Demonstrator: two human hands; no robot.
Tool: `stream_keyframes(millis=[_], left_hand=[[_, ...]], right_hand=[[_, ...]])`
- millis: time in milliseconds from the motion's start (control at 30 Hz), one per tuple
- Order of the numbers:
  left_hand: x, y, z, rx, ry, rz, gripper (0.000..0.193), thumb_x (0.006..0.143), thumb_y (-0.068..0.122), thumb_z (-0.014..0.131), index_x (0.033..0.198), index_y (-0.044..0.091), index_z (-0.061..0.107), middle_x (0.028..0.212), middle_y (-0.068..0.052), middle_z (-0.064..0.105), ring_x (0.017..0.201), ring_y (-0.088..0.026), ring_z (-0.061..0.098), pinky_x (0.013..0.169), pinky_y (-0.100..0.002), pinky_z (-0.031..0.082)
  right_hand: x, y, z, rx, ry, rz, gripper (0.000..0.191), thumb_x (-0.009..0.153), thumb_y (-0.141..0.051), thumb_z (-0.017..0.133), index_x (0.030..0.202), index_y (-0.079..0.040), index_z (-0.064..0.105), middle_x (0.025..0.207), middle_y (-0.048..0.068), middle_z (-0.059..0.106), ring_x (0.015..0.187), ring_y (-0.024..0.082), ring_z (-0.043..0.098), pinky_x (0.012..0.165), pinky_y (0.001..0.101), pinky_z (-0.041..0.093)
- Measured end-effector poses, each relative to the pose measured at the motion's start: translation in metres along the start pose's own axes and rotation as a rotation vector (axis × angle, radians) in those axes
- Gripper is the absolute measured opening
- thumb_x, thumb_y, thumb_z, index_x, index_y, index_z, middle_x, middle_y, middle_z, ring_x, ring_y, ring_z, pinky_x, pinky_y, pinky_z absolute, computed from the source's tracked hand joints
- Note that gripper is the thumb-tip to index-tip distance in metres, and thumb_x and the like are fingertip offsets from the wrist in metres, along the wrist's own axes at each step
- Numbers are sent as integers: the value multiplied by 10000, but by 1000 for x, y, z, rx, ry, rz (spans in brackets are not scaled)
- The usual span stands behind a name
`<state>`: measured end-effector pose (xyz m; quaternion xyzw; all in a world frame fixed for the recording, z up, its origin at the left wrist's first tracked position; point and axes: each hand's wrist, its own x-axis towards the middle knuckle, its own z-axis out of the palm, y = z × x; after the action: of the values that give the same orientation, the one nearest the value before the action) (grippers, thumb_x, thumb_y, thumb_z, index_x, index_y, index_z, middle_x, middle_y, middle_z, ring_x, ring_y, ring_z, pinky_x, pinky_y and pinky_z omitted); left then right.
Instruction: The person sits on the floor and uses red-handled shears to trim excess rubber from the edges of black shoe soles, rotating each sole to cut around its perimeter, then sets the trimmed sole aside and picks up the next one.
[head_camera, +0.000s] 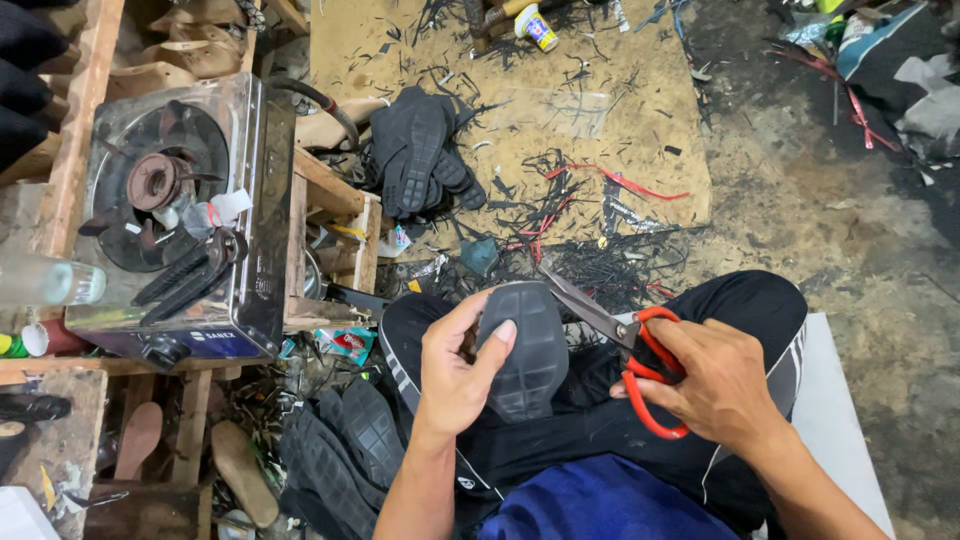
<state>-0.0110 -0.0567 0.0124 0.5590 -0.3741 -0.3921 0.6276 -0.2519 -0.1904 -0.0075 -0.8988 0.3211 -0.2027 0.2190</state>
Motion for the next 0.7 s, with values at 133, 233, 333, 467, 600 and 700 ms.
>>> stream_keyframes(millis=[133,233,333,467,600,700], left_hand=[[0,5,2,3,4,-5,337,972,-2,639,1303,-63,650,1060,-31,725,925,-60,649,820,-210,525],[1,7,3,-27,-4,-6,342,981,0,632,1317,-63,645,1084,-35,721,952,-65,648,848,-217,527],[2,9,4,-29,-27,-18,341,995,3,636,1328,-66,650,1082,-47,721,946,-74,638,842,-225,520],[4,11,0,0,-59,-7,343,985,22,629,1319,-59,645,1126,-60,736,1014,-94,669,910,-247,539],[8,12,-16,107,-149,19,339,988,44,618,1307,-58,666,1162,-68,749,1067,-103,673,965,-260,531],[13,4,-31,176,-219,4,344,960,53,626,1285,-51,667,1135,-48,760,1042,-91,686,953,-255,537]], right_hand=[[1,-1,-4,18,21,1,598,495,-477,895,897,-84,694,661,79,668,580,291,626,579,395,469],[1,0,-6,-4,-23,40,624,473,-501,917,880,-79,700,603,89,634,565,301,617,571,410,461],[0,1,-6,3,5,-19,545,492,-438,901,860,-90,697,627,74,649,558,296,609,562,406,458],[0,4,-7,31,-14,-58,571,500,-445,903,884,-72,705,596,92,612,559,296,607,542,413,453],[-1,18,-14,205,-212,13,620,509,-455,950,930,-62,719,561,117,570,491,302,577,484,416,427],[-6,32,-13,391,-370,88,512,565,-365,951,857,-32,694,535,106,547,464,260,532,474,389,406]])
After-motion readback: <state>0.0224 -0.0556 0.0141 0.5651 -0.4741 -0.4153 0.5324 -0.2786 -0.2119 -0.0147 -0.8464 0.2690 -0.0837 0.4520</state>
